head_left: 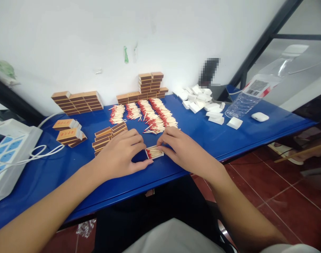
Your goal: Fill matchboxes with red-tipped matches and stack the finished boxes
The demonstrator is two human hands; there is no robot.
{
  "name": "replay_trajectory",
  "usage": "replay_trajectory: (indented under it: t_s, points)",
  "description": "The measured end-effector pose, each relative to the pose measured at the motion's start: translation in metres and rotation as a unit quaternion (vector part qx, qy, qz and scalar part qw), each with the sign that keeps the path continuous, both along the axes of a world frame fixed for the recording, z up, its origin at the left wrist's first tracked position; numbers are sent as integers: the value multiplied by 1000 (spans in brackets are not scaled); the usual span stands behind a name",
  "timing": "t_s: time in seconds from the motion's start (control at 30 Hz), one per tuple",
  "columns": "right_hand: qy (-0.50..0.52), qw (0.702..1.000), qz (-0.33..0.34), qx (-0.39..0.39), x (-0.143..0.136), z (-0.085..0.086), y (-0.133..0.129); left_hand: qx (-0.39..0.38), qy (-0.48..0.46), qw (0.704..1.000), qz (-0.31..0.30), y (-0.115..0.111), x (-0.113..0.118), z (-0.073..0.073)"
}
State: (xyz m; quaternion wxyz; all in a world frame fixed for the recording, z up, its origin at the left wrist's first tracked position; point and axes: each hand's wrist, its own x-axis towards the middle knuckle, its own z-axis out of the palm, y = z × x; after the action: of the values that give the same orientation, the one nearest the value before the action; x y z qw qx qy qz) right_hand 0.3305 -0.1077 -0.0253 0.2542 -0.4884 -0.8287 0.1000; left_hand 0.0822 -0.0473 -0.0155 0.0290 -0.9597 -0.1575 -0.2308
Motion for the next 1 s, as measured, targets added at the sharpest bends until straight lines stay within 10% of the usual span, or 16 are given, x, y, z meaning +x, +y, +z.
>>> replay_trajectory:
  t_s: [1.0]
  points:
    - [73, 992, 85, -59, 3, 9, -8, -18, 4, 1000, -2, 1, 0, -2]
